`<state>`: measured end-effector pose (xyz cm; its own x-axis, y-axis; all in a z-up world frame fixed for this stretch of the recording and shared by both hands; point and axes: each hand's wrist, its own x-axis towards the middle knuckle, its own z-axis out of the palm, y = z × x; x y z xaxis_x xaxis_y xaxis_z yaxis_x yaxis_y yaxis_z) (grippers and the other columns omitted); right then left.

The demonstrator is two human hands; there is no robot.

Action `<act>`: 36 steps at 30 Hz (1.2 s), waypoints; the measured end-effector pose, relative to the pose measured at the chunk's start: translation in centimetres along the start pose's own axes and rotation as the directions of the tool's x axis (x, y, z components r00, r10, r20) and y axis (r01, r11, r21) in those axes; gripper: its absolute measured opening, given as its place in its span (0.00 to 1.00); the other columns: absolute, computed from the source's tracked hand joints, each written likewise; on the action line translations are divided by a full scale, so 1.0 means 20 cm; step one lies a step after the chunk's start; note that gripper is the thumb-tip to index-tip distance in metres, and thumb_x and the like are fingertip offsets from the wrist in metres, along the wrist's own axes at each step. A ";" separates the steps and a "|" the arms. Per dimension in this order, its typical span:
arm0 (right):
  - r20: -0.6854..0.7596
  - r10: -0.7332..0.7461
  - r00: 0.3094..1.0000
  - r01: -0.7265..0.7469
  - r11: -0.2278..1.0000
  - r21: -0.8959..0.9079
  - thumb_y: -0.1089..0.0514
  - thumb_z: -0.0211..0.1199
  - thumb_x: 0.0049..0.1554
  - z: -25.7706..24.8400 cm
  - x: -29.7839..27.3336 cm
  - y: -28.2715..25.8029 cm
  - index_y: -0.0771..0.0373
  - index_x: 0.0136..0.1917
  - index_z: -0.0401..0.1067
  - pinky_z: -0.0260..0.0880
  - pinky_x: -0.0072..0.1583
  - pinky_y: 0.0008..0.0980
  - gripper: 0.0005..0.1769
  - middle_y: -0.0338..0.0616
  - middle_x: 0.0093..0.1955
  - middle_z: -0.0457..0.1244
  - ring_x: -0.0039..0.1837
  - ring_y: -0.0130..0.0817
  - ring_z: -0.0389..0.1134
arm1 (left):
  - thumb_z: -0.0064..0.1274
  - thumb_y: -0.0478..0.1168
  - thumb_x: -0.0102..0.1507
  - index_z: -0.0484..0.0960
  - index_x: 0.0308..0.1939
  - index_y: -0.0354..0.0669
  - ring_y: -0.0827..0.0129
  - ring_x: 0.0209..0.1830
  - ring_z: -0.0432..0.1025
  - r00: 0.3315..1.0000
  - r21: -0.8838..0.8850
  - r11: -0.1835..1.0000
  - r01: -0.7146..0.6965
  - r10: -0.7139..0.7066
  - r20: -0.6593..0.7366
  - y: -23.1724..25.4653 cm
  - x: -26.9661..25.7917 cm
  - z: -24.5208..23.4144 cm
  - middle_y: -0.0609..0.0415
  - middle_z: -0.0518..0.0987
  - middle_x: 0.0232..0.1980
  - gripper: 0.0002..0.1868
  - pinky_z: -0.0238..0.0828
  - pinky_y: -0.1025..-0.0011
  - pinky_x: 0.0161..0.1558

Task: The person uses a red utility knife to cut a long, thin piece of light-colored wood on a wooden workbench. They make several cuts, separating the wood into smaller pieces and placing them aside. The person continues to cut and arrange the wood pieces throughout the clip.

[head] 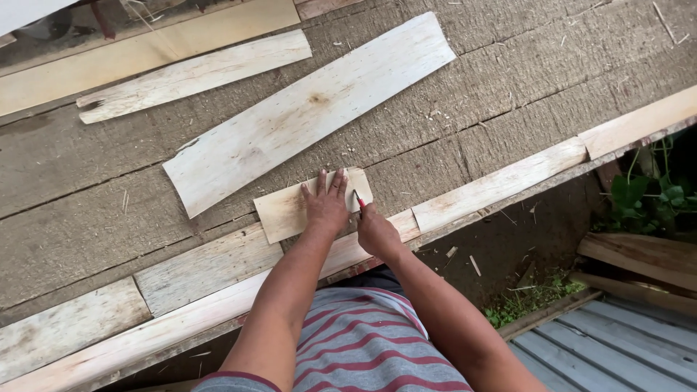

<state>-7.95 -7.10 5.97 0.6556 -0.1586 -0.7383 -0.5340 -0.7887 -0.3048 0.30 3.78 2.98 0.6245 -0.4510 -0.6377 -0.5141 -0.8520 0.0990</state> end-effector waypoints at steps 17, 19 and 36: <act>-0.096 -0.037 0.995 0.023 0.990 -0.142 0.46 0.37 0.68 0.19 -0.12 0.15 0.65 0.62 0.52 0.74 0.56 0.57 0.21 0.62 0.49 0.69 0.55 0.64 0.73 | 0.46 0.59 0.69 0.42 0.84 0.54 0.49 0.86 0.26 1.000 0.013 1.000 0.018 -0.018 0.014 0.02 -0.10 -0.08 0.64 0.32 0.88 0.46 0.35 0.27 0.74; -0.107 -0.021 0.994 0.008 0.993 -0.120 0.44 0.38 0.67 0.25 -0.09 0.20 0.62 0.59 0.52 0.75 0.54 0.56 0.19 0.59 0.47 0.69 0.53 0.63 0.74 | 0.45 0.60 0.69 0.40 0.84 0.55 0.49 0.86 0.25 1.000 0.024 1.000 0.015 -0.016 0.025 0.02 -0.08 -0.06 0.65 0.31 0.87 0.46 0.35 0.26 0.74; -0.193 -0.001 0.981 -0.002 1.000 -0.011 0.39 0.43 0.65 0.01 0.02 0.09 0.59 0.54 0.55 0.73 0.52 0.61 0.21 0.63 0.45 0.68 0.52 0.69 0.73 | 0.54 0.60 0.65 0.45 0.84 0.52 0.51 0.87 0.30 0.996 -0.099 0.993 -0.060 0.054 -0.064 -0.06 -0.05 0.01 0.61 0.36 0.88 0.50 0.38 0.29 0.76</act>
<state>-8.79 -8.47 4.96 0.7466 -0.2698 -0.6081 -0.5290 -0.7951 -0.2967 0.23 5.20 3.38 0.6326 -0.5122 -0.5810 -0.4900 -0.8456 0.2119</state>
